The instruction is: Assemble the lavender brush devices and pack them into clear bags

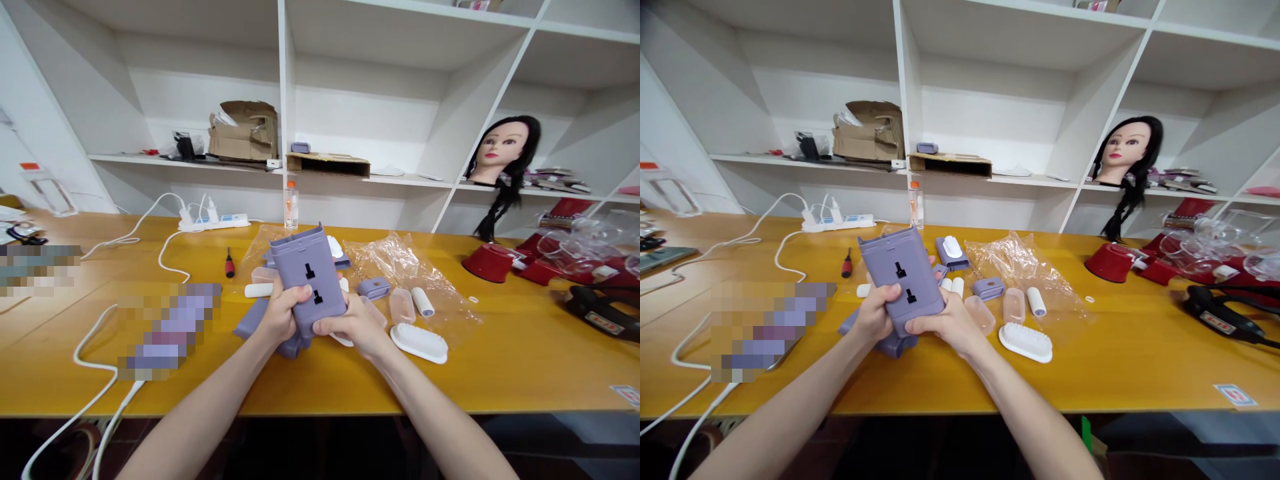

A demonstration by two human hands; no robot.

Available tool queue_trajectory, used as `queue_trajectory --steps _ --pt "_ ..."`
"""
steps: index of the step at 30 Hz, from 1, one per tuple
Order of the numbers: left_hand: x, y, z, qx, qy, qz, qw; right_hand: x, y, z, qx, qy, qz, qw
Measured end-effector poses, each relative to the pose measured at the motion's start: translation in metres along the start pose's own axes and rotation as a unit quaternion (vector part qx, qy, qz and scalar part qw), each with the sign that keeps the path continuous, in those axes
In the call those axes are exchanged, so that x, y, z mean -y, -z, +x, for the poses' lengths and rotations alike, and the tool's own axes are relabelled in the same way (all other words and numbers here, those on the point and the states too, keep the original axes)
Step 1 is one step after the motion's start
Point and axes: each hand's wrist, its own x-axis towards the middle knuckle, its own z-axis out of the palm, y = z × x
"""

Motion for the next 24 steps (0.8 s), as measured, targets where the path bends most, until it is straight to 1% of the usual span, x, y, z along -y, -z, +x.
queue_trajectory --steps 2,5,8,11,13,15,17,20,24 --pt "0.0 0.0 0.0 -0.014 -0.008 -0.001 1.0 -0.002 -0.001 0.001 -0.014 0.011 -0.016 1.0" --pt "0.001 -0.001 -0.001 -0.02 -0.016 -0.002 1.0 -0.004 -0.002 0.001 -0.028 0.02 -0.03 0.999" --pt "0.003 -0.001 0.001 -0.029 -0.029 0.003 0.999 -0.005 -0.001 0.001 -0.023 0.019 -0.016 0.999" --pt "0.007 0.0 0.004 -0.082 -0.041 0.036 0.995 -0.002 0.0 0.001 -0.031 0.008 0.006 0.999" --pt "0.01 0.001 0.007 -0.117 -0.045 0.07 0.99 0.0 0.001 0.001 -0.049 0.021 -0.009 0.999" --pt "0.012 0.001 0.009 -0.131 -0.044 0.091 0.986 0.001 0.002 0.002 -0.06 0.046 -0.036 0.996" --pt "0.013 0.001 0.009 -0.134 -0.04 0.083 0.987 0.001 0.003 0.002 -0.06 0.063 -0.062 0.994" --pt "0.013 -0.002 0.008 -0.144 -0.035 0.042 0.988 -0.004 0.003 0.004 -0.055 0.067 -0.084 0.993" --pt "0.012 -0.006 0.008 -0.163 -0.012 0.005 0.986 -0.011 0.003 0.007 -0.052 0.066 -0.044 0.995"
